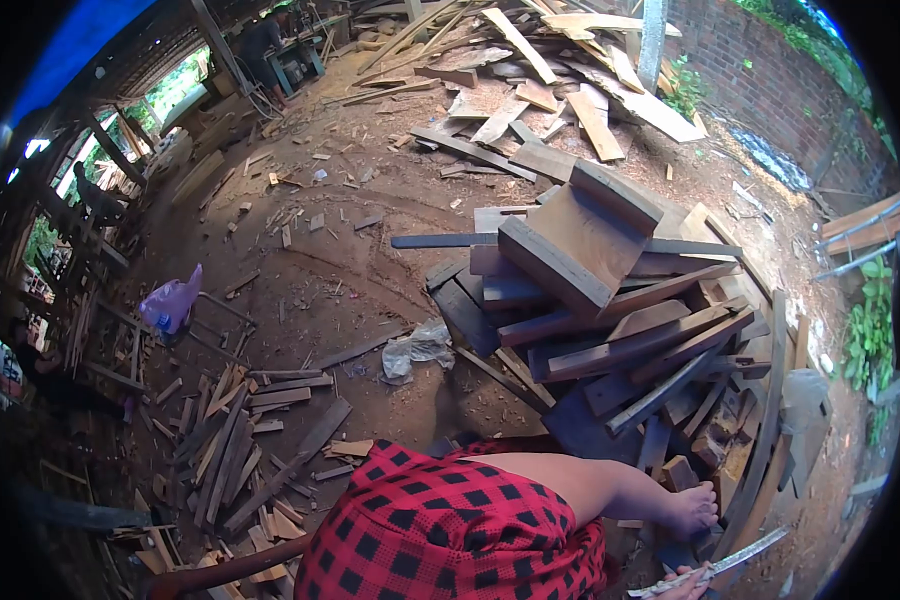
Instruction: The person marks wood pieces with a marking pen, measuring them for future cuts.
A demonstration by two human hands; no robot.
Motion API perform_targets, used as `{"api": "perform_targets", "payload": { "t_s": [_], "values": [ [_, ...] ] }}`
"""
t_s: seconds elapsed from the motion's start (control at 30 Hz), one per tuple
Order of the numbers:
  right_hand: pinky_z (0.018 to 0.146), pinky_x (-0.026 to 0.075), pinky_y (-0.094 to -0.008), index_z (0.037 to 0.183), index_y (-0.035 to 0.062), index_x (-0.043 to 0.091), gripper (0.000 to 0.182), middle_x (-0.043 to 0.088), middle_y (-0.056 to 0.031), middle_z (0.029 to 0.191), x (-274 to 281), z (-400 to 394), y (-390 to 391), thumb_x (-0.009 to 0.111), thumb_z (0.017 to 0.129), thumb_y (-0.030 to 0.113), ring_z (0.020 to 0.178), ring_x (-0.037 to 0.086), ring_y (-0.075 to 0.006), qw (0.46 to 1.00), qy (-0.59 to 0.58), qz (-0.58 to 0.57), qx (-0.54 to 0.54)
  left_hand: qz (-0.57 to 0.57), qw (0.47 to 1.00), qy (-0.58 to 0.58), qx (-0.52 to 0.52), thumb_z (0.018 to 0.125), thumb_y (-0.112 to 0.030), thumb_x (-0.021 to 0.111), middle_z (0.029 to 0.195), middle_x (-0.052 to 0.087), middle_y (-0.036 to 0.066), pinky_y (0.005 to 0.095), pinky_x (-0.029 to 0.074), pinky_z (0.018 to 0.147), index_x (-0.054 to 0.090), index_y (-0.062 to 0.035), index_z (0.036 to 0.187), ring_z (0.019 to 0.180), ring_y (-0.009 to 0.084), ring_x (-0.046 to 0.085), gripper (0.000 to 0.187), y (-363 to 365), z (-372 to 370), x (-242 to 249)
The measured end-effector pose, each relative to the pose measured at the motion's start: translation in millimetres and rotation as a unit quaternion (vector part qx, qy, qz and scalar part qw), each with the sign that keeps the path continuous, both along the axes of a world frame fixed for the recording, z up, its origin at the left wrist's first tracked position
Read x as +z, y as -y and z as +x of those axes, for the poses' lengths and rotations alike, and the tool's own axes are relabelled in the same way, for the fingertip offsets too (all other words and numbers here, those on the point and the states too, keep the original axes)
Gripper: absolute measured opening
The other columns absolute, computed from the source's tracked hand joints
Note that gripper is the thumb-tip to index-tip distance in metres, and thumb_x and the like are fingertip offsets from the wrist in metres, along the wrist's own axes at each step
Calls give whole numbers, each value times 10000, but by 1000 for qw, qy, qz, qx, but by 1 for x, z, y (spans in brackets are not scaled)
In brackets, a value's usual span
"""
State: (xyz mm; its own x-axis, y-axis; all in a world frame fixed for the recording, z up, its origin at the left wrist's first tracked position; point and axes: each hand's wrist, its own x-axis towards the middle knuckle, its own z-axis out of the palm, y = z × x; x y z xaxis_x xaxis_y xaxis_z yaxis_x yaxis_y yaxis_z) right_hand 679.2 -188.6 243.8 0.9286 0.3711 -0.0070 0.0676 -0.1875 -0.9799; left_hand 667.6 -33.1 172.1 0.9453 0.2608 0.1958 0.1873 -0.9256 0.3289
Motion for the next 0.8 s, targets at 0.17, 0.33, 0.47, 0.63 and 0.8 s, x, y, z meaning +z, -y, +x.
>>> {"api": "perform_targets", "payload": {
  "t_s": [0.17,0.33,0.47,0.63,0.8],
  "values": [
    [372,374,-252,1076,-11,576,285,558,-122,662,-16,7,9,508,943,231,433,449,-136,995,79,6,59,18,999,-33,-7,702,-366,624,923,589,48,382,344,838,595,-95,975,939,206,543,385,-1,3,1],
    [362,359,-247,989,-14,582,252,507,-76,583,-12,5,15,509,953,224,405,438,-122,981,156,7,115,14,999,-47,-7,696,-381,641,966,590,44,383,345,849,587,-100,1028,972,201,541,438,-2,0,6],
    [372,389,-264,942,-15,571,190,502,-66,581,-13,-3,23,530,943,171,417,457,-133,984,150,-44,84,20,999,-32,-2,655,-397,679,969,592,42,379,347,848,587,-99,1042,975,196,545,498,2,2,4],
    [385,403,-277,911,-14,570,178,509,-61,589,-23,-13,41,546,929,162,436,472,-143,985,134,-62,91,27,999,-45,0,620,-399,707,951,631,28,368,365,816,631,-111,986,947,197,586,472,-1,-5,15],
    [435,368,-214,1176,52,563,262,531,-12,702,-36,-7,76,548,925,128,510,436,-57,993,-43,-110,9,-6,997,-73,-33,558,-242,717,768,687,34,368,455,643,701,-145,705,726,198,665,177,-11,-35,61]
  ]
}}
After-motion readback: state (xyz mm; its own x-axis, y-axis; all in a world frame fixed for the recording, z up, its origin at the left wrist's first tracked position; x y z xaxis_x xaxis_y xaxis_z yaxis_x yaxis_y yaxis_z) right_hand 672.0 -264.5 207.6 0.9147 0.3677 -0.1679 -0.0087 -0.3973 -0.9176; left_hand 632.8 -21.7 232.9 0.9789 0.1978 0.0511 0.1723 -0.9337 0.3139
